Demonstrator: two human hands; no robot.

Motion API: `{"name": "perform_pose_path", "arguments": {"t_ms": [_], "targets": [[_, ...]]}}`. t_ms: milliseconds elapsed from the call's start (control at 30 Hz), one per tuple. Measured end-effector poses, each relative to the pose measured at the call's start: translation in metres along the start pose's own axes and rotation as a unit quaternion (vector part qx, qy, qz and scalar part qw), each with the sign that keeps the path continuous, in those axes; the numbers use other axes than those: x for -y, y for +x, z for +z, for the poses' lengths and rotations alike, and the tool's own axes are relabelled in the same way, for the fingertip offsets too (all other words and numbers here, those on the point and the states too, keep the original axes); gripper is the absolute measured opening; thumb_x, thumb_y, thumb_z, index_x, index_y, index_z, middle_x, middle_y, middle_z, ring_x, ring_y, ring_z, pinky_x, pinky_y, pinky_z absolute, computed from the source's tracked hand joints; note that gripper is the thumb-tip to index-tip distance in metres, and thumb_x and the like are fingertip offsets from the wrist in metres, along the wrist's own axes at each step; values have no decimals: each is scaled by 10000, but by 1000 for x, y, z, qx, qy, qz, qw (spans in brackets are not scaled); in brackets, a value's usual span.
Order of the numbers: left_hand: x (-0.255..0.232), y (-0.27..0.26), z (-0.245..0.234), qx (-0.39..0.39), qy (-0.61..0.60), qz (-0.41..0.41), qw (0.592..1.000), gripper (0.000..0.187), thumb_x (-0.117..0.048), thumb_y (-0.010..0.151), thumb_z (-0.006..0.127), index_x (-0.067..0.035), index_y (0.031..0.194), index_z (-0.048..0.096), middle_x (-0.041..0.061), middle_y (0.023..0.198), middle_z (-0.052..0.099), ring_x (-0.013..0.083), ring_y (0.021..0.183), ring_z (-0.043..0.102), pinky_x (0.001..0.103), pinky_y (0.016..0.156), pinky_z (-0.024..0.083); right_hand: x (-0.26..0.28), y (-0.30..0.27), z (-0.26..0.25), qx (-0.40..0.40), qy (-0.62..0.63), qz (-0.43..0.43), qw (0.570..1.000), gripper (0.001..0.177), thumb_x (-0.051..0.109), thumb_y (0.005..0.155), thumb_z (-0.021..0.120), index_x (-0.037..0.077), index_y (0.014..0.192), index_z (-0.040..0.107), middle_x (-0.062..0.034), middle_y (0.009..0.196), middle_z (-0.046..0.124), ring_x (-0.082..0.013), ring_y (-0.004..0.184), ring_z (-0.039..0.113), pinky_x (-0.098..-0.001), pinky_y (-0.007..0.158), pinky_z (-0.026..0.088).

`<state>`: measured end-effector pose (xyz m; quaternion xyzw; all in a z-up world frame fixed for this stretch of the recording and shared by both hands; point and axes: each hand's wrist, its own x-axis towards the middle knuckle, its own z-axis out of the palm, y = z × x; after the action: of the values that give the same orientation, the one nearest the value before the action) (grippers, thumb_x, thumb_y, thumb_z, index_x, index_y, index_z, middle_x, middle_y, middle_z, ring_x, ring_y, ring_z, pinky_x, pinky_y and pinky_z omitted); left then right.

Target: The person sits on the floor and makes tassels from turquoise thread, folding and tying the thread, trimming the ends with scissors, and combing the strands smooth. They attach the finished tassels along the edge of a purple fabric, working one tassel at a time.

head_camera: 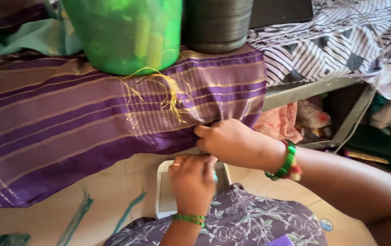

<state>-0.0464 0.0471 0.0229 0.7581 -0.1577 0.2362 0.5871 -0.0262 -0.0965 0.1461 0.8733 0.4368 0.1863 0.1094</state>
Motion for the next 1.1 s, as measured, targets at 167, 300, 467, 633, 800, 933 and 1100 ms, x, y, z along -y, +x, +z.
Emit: {"name": "perform_pose_path", "arguments": {"t_ms": [167, 300, 467, 633, 800, 933, 1100], "targets": [[-17, 0, 8, -44, 184, 202, 961, 124, -207, 833, 757, -118, 909, 719, 42, 893, 723, 259, 957, 645, 394, 859, 419, 5, -18, -21, -101, 111, 44, 988, 83, 129, 827, 708, 110, 908, 706, -60, 948, 644, -247, 744, 708, -361, 635, 575], [34, -13, 37, 97, -70, -230, 966, 178, -265, 870, 768, -119, 966, 733, 42, 825, 721, 167, 779, 608, 296, 751, 498, 8, -50, -1, -108, 199, 166, 960, 178, 243, 886, 757, 126, 1019, 743, -56, 902, 707, -235, 784, 739, -349, 710, 585], [60, -27, 50, 71, -501, -315, 803, 262, -125, 889, 756, 18, 1105, 719, 67, 921, 719, 138, 859, 622, 299, 814, 476, 1, -75, 17, -82, 292, 188, 934, 151, 144, 848, 745, 68, 975, 718, -66, 858, 754, -228, 734, 744, -347, 671, 580], [39, -18, 31, 66, -454, -289, 840, 239, -104, 881, 754, 28, 1079, 735, 77, 937, 742, 147, 893, 658, 294, 847, 514, 2, -76, 3, -96, 198, 71, 973, 149, 69, 763, 724, 108, 905, 742, -24, 858, 718, -218, 769, 723, -346, 655, 563], [29, -9, 20, 60, -234, -197, 950, 188, -130, 850, 776, -15, 999, 773, 46, 943, 755, 151, 872, 692, 305, 817, 544, 1, -30, -21, -99, 165, -1, 981, 183, 81, 746, 696, 100, 924, 735, -20, 866, 622, -226, 780, 696, -335, 599, 551], [10, -4, 7, 31, -63, -27, 997, 115, -143, 855, 804, -54, 914, 761, 59, 919, 743, 227, 905, 702, 356, 836, 537, -3, -4, -4, -36, 51, -7, 998, 86, 113, 760, 688, 106, 845, 702, -32, 865, 605, -224, 660, 682, -361, 524, 546], [-25, 4, -11, -22, 214, 223, 951, 95, -120, 815, 743, -108, 909, 747, 51, 901, 713, 302, 939, 621, 478, 822, 427, 1, -4, -2, 29, -34, 15, 999, 22, 109, 769, 689, 130, 767, 682, -32, 872, 623, -221, 656, 690, -358, 510, 553]]}}
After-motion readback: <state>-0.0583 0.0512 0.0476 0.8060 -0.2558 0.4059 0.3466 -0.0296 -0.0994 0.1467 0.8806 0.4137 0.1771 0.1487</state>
